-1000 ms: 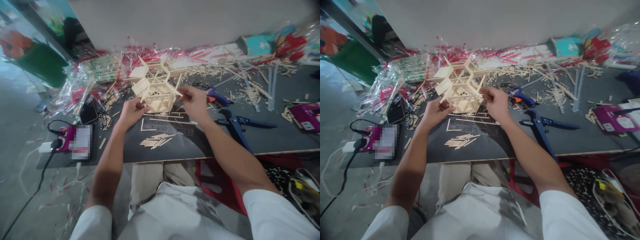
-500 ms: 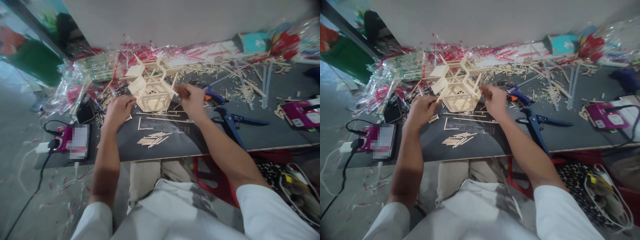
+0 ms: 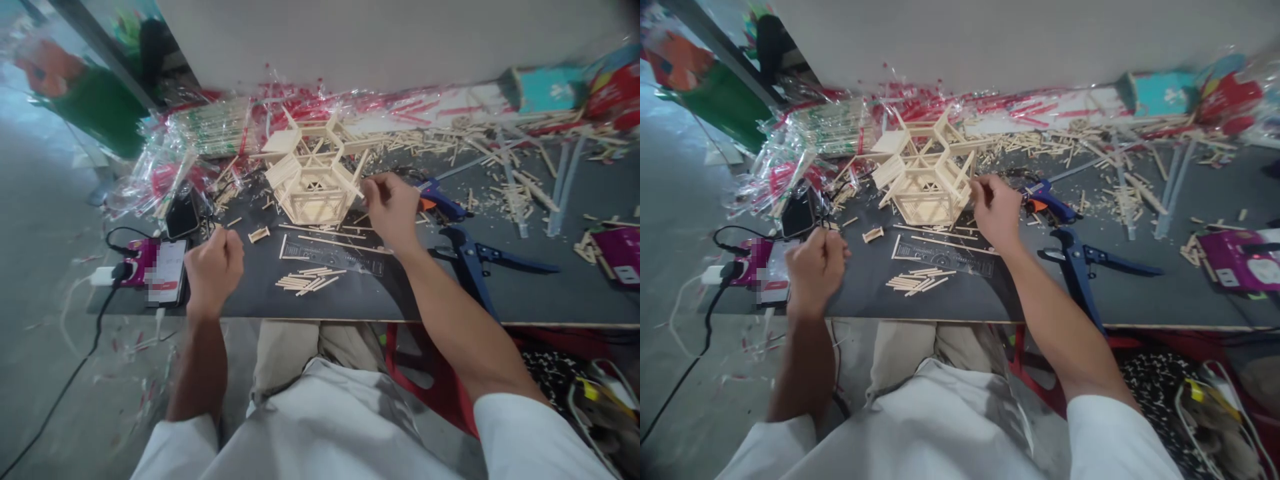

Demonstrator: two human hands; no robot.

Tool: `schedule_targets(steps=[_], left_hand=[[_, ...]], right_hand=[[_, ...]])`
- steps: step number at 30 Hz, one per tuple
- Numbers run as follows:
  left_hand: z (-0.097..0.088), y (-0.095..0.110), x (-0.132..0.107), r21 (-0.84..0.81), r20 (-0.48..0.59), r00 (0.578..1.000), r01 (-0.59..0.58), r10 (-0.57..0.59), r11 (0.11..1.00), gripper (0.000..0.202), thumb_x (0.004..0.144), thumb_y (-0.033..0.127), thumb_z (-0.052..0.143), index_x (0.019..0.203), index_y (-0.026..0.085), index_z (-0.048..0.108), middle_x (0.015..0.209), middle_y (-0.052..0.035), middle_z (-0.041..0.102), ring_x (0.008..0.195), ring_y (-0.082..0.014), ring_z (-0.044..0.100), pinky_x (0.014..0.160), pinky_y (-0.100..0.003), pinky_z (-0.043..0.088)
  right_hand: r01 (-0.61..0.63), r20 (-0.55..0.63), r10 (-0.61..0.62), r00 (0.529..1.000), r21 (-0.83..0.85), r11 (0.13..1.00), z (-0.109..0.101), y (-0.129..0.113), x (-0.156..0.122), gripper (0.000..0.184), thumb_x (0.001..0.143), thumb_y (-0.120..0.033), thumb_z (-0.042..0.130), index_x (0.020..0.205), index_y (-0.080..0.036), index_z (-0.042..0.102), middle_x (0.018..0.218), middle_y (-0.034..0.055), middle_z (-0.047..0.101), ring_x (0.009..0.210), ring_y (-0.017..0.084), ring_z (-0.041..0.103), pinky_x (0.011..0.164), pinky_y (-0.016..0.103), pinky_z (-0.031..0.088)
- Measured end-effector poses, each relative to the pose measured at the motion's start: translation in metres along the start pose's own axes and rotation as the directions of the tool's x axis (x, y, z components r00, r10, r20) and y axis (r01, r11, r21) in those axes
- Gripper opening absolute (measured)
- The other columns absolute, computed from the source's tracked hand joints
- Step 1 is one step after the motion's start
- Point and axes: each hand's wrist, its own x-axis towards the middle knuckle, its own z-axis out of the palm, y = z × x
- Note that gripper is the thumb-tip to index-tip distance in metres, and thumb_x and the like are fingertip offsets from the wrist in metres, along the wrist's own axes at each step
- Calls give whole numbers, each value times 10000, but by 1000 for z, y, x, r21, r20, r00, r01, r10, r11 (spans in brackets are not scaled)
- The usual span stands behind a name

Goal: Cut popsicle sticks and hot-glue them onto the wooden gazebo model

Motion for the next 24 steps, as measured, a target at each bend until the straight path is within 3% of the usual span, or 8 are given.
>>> schedule_targets(steps=[3, 5, 7, 10, 13, 16, 21, 24], left_hand=[[2, -9, -42, 71, 24, 1000, -3, 2, 997, 305, 1076, 344, 393, 1065, 219, 672, 842, -36, 782, 613, -162, 682, 668, -305, 508], [9, -15, -63, 36, 17, 999, -43, 42, 998, 390, 1084, 322, 361, 1393, 214, 574, 1056, -71, 807, 680, -154, 724, 728, -302, 553], [16, -21, -77, 5, 16, 997, -82, 82, 997, 465, 1086, 309, 357, 1523, 215, 482, 1131, -81, 803, 735, -150, 750, 783, -296, 576], [26, -24, -84, -7, -34, 996, -79, 79, 997, 407, 1066, 354, 461, 1411, 225, 635, 1001, -59, 826, 723, -166, 757, 806, -307, 590], [30, -22, -81, -36, -115, 993, -13, 9, 999, 297, 1005, 426, 607, 1124, 230, 796, 815, -29, 816, 611, -160, 726, 677, -274, 573], [32, -20, -78, -58, -126, 992, 14, -21, 998, 322, 1009, 428, 596, 1078, 194, 806, 761, -21, 800, 604, -141, 719, 653, -238, 545], [30, -20, -82, -68, -72, 996, 44, -49, 997, 467, 1084, 400, 374, 1014, 150, 762, 853, -68, 796, 612, -118, 666, 695, -239, 520], [28, -16, -78, -70, -33, 993, 115, -118, 991, 402, 1061, 394, 423, 1027, 156, 745, 808, -49, 774, 575, -115, 614, 666, -236, 500]], right_hand=[[-47, 29, 45, 999, 73, 996, 3, 2, 0, 251, 983, -439, 540, 982, -246, 700, 804, 32, 717, 600, 157, 634, 631, 325, 544], [-56, 43, 52, 998, 97, 994, 6, 7, 0, 228, 966, -398, 552, 987, -247, 721, 865, 44, 737, 643, 165, 661, 665, 336, 565], [-46, 55, 42, 998, 93, 995, 9, 12, 0, 196, 938, -334, 574, 964, -243, 746, 860, 49, 739, 701, 185, 690, 720, 357, 580], [-9, 52, 6, 999, 56, 998, 10, 18, 0, 169, 887, -243, 606, 941, -232, 766, 838, 49, 736, 759, 213, 706, 767, 386, 578], [42, 37, -42, 998, 20, 999, 9, 17, 0, 166, 840, -183, 622, 927, -222, 758, 848, 41, 742, 746, 209, 695, 757, 384, 570], [63, 21, -63, 998, 5, 998, 7, 15, 0, 167, 815, -160, 624, 924, -226, 733, 829, 24, 737, 708, 190, 680, 719, 354, 565], [58, 30, -57, 998, -26, 998, 8, 13, 0, 174, 827, -140, 609, 938, -235, 702, 862, 34, 740, 692, 177, 666, 708, 343, 567], [54, 52, -53, 997, -36, 998, 8, 12, 0, 199, 827, -117, 582, 946, -229, 696, 872, 38, 744, 703, 176, 672, 712, 337, 569]])
